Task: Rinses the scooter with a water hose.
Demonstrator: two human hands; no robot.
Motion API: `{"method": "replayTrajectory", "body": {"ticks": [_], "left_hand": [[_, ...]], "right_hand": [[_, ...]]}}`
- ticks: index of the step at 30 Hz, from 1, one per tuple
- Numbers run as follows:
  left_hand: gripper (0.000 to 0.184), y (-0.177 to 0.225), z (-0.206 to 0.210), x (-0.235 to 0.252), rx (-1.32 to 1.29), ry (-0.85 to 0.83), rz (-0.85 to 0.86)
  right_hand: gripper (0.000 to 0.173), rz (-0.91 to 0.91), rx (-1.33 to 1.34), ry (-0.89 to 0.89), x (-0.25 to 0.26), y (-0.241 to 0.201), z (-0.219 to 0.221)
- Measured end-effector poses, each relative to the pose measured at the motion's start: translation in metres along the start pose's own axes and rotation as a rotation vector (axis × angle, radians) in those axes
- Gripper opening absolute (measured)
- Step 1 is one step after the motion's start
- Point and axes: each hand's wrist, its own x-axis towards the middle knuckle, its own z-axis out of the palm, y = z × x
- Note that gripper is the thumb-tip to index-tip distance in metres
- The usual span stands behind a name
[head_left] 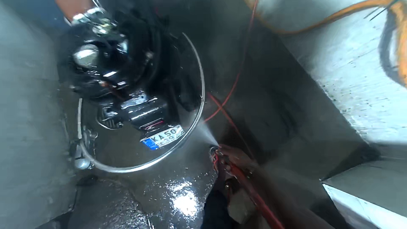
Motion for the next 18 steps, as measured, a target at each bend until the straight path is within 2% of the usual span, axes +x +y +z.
{"method": "replayTrajectory", "body": {"ticks": [1, 3, 5, 6, 8, 9, 11, 12, 13, 16, 18], "left_hand": [[0.050, -0.038, -0.029, 0.027, -0.026, 0.212, -0.136], [0.044, -0.103, -0.095, 0.089, -0.032, 0.606, -0.491], [0.052, -0.154, -0.165, 0.161, 0.072, 0.840, -0.670], [0.058, -0.180, -0.193, 0.193, 0.099, 0.932, -0.686], [0.063, -0.219, -0.235, 0.243, 0.199, 0.995, -0.763], [0.054, -0.225, -0.247, 0.259, 0.348, 0.933, -0.881], [0.042, -0.219, -0.252, 0.280, 0.573, 0.768, -1.114], [0.042, -0.215, -0.251, 0.288, 0.589, 0.781, -1.173], [0.045, -0.223, -0.250, 0.295, 0.532, 0.926, -1.154], [0.072, -0.282, -0.264, 0.294, 0.119, 1.666, -0.842], [0.080, -0.295, -0.279, 0.275, 0.173, 1.963, -0.627]], "right_hand": [[0.034, 0.003, 0.039, -0.043, 0.012, 0.008, -0.018], [0.030, 0.056, 0.024, -0.087, 0.032, 0.017, -0.040], [0.032, 0.099, -0.001, -0.078, 0.063, 0.019, -0.059], [0.031, 0.092, 0.019, -0.074, 0.081, 0.020, -0.070], [0.032, 0.119, 0.078, -0.104, 0.112, 0.013, -0.091], [0.036, 0.165, 0.082, -0.149, 0.124, 0.009, -0.099], [0.043, 0.265, 0.078, -0.233, 0.139, 0.012, -0.103], [0.043, 0.280, 0.082, -0.248, 0.147, 0.015, -0.105], [0.042, 0.279, 0.097, -0.232, 0.157, 0.017, -0.109], [0.037, 0.242, 0.207, -0.181, 0.182, 0.020, -0.122], [0.038, 0.254, 0.211, -0.240, 0.194, 0.019, -0.125]]}}
